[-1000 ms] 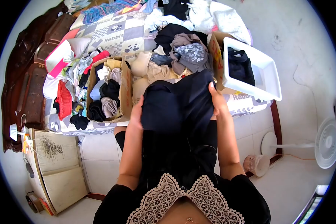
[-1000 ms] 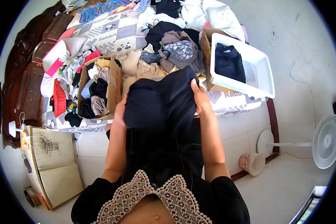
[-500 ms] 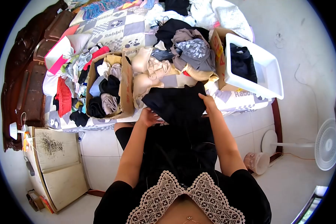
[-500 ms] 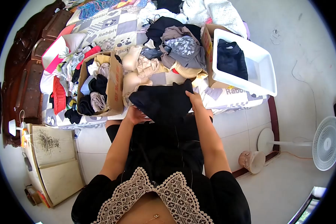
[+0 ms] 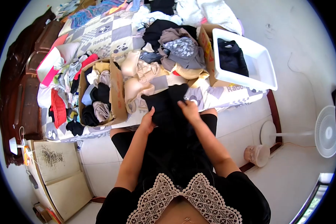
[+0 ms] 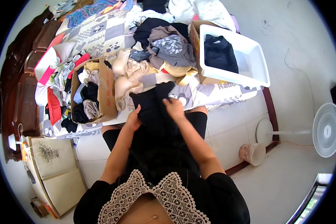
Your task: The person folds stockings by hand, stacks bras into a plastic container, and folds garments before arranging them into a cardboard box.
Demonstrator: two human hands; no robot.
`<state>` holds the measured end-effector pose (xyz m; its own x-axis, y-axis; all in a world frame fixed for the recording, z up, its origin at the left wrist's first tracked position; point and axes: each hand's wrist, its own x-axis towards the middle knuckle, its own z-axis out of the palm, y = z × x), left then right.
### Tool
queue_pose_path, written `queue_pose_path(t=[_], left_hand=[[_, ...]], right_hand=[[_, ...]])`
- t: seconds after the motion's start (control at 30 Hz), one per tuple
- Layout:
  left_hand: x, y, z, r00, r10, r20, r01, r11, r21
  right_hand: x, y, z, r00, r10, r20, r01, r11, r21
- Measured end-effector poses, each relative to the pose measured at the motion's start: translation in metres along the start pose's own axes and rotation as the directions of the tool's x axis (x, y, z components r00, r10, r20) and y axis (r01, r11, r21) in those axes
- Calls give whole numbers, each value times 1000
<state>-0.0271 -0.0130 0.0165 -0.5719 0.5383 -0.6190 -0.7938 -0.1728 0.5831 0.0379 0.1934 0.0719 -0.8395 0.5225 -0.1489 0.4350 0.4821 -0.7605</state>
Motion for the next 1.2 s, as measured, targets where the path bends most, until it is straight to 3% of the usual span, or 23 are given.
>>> queue_pose_path(t=[0.1,0.2,0.23,0.27,0.33,0.4,0.47,0.53,0.57,0.6,0.63,0.73,0.8,0.9,1.03,1.1,1.13,1.17,1.2], left_hand=[[-18,3,50,998,12,55,-16,997,74],[-12,-7,60,936,338,97,-352,891,287],[-7,-9,54,951,308,-1,-304,939,162],[-3,-12,48,951,310,-1,-305,938,164],[-4,-10,38,981,155,-114,-150,988,46],[-16,-6,43,964,264,-23,-264,964,-19],[-29,3,48,951,309,-8,-310,950,-29],[-41,18,50,957,290,31,-289,957,-22],[-49,25,54,954,299,38,-297,954,-45],[-58,34,60,950,312,21,-311,949,-50],[-67,41,67,947,321,-33,-323,942,-92],[-67,51,59,943,302,-142,-325,927,-185],[-62,51,44,942,272,-199,-315,920,-235],[-51,46,15,981,143,-129,-188,860,-474],[-57,49,8,987,107,-118,-155,812,-563],[-61,51,10,1000,-2,-28,-16,781,-624],[-59,48,9,1000,0,-31,-19,778,-628],[-56,43,7,998,-36,56,63,786,-615],[-54,39,7,987,-73,143,145,792,-593]], right_hand=[[-35,-19,29,965,-261,-29,258,964,-60],[-49,-21,39,926,-376,-2,375,924,-77],[-49,-19,35,901,-426,88,430,901,-46],[-47,-17,29,900,-427,86,432,901,-44],[-39,-14,18,864,-416,282,338,896,288],[-32,-15,7,919,-364,153,279,873,400],[-22,-22,-15,879,-464,-112,474,874,102],[-10,-14,-25,905,-395,-157,402,915,18],[-6,-13,-30,959,-281,28,251,896,367],[-7,-14,-34,946,-212,245,10,776,631],[-15,-26,-44,861,-142,488,-299,636,712],[-27,-23,-39,750,-283,598,-285,677,679],[-32,-25,-36,703,-259,663,-325,712,622],[-38,-32,-36,636,-262,726,-318,769,555],[-43,-50,-47,571,-245,784,-301,826,477],[-42,-53,-48,686,-219,694,-256,820,512],[-41,-57,-48,682,-220,697,-256,822,509],[-39,-62,-50,781,-417,465,138,841,523],[-38,-73,-53,748,-626,220,509,754,416]])
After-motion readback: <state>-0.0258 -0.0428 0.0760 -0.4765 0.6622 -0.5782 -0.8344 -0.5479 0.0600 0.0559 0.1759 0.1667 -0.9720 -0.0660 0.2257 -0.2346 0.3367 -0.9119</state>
